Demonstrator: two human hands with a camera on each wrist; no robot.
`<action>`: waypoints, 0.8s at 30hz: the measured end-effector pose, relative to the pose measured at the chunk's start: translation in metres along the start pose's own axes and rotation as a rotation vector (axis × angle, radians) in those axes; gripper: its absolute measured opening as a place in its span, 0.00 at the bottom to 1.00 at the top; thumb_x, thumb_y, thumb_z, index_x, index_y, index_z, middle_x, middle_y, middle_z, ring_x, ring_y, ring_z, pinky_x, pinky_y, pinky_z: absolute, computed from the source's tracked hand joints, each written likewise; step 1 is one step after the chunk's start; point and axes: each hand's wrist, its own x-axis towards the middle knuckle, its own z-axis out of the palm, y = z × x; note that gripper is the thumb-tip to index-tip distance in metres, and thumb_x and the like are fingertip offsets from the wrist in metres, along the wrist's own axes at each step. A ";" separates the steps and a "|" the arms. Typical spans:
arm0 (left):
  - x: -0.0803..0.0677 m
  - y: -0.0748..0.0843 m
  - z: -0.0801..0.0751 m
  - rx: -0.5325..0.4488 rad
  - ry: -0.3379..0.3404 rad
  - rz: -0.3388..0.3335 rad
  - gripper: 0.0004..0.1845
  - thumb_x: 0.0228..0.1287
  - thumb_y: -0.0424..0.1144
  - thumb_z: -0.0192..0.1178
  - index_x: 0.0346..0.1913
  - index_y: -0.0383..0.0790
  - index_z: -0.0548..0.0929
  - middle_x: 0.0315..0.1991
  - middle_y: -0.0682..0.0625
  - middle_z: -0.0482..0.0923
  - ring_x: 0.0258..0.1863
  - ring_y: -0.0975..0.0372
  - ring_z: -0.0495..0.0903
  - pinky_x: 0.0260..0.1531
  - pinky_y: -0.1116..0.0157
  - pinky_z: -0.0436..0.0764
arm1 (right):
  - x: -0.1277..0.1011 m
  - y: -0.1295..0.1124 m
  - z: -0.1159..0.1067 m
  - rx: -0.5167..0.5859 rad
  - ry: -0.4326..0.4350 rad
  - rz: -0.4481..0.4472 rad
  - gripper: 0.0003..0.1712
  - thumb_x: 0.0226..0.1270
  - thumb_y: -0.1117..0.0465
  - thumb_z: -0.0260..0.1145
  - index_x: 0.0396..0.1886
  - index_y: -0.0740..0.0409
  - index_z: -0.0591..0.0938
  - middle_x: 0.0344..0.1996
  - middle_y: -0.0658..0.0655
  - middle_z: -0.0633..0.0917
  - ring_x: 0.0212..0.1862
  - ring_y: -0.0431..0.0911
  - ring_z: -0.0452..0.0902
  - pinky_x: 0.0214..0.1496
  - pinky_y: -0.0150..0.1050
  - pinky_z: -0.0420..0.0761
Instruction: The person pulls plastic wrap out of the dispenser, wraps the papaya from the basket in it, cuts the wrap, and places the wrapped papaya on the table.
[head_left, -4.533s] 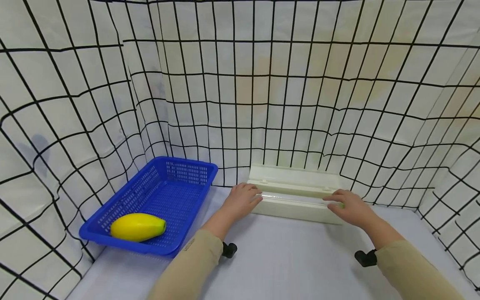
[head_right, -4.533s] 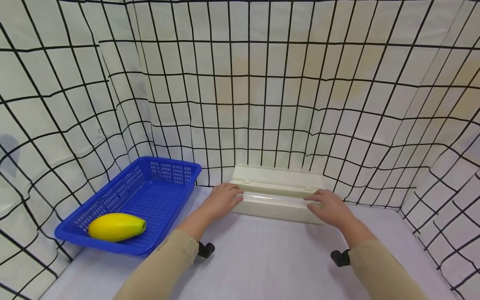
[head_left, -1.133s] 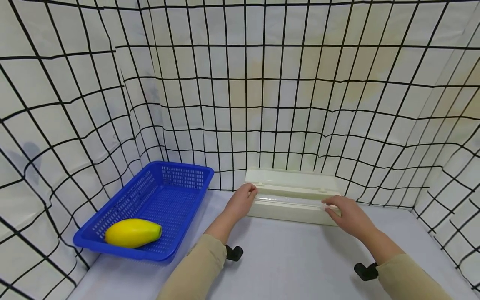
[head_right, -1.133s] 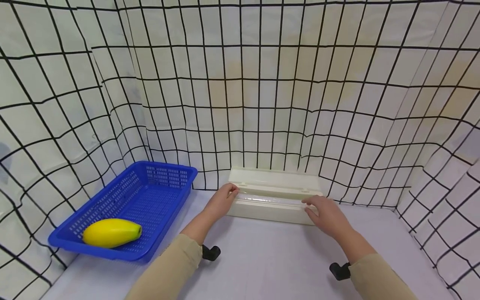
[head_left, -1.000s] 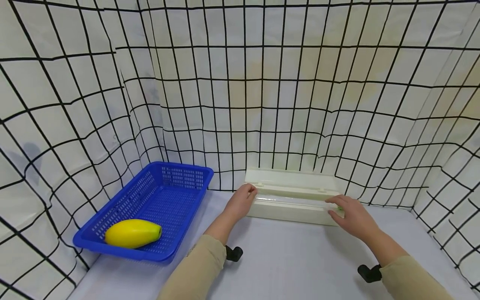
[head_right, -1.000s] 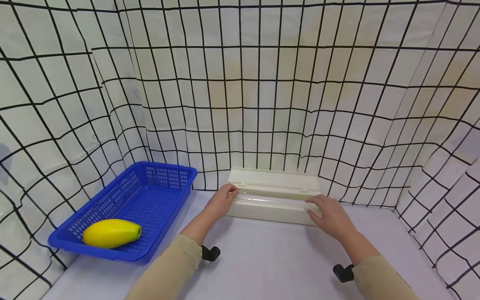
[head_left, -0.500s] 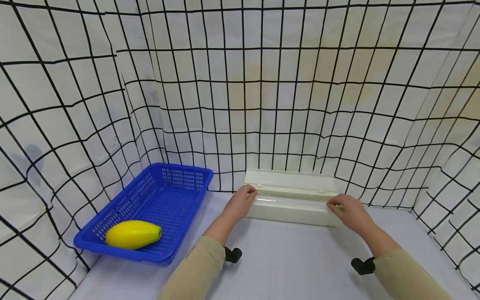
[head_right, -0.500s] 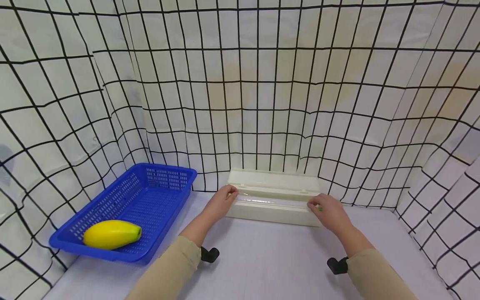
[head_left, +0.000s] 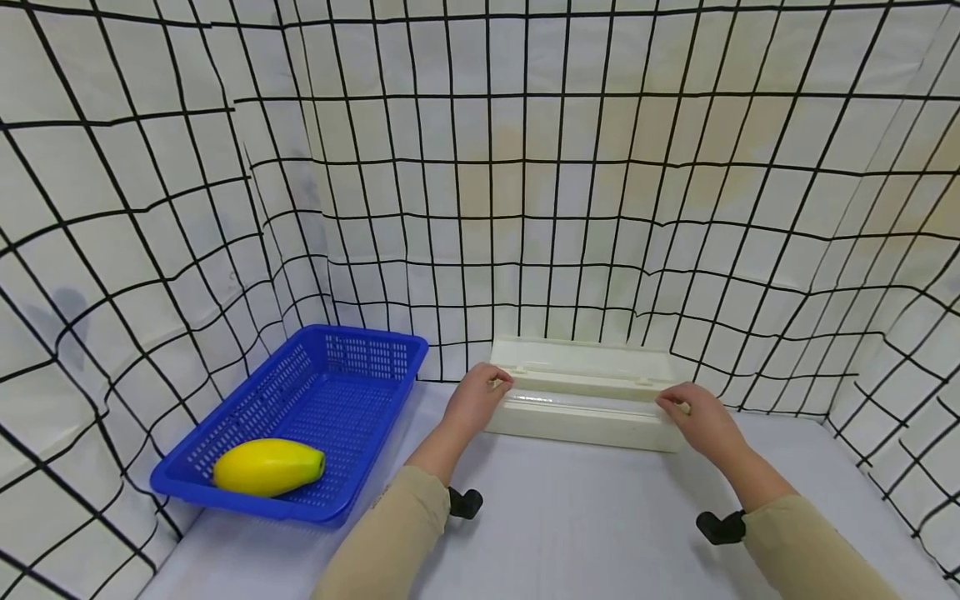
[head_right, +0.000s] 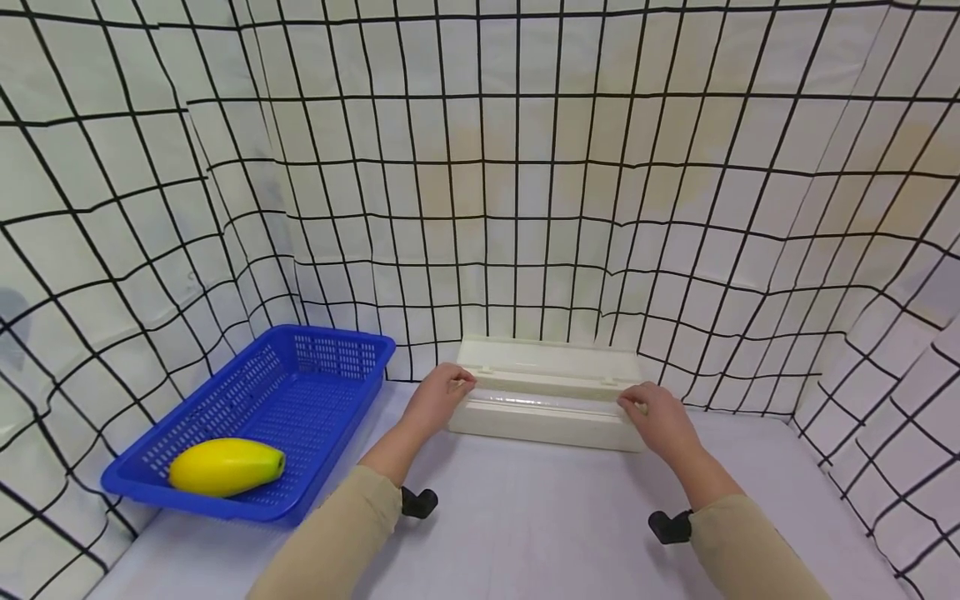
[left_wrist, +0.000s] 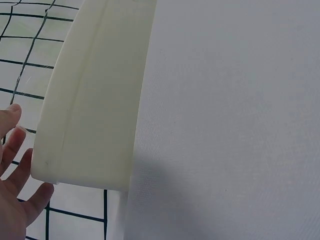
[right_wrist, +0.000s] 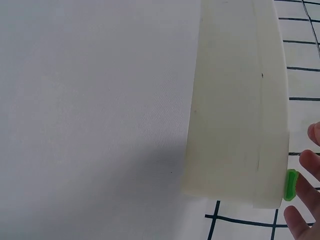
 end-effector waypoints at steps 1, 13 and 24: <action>0.000 0.000 -0.001 0.000 0.003 0.000 0.08 0.72 0.44 0.59 0.45 0.47 0.86 0.55 0.49 0.76 0.58 0.54 0.76 0.58 0.53 0.74 | 0.000 0.000 0.000 0.007 0.006 0.000 0.14 0.74 0.58 0.61 0.48 0.64 0.84 0.47 0.63 0.83 0.53 0.61 0.77 0.52 0.59 0.77; 0.003 0.005 -0.009 -0.025 0.020 0.014 0.09 0.72 0.45 0.59 0.45 0.46 0.86 0.58 0.49 0.75 0.65 0.53 0.71 0.63 0.53 0.70 | 0.001 -0.005 -0.006 0.035 0.071 0.002 0.16 0.75 0.57 0.61 0.50 0.64 0.84 0.48 0.63 0.82 0.52 0.59 0.77 0.51 0.57 0.77; 0.004 0.013 -0.018 -0.035 0.030 0.031 0.09 0.71 0.45 0.61 0.44 0.46 0.87 0.59 0.49 0.75 0.66 0.52 0.69 0.65 0.52 0.68 | 0.003 -0.008 -0.014 0.044 0.090 -0.021 0.15 0.74 0.58 0.62 0.49 0.65 0.84 0.48 0.63 0.82 0.53 0.60 0.77 0.52 0.57 0.77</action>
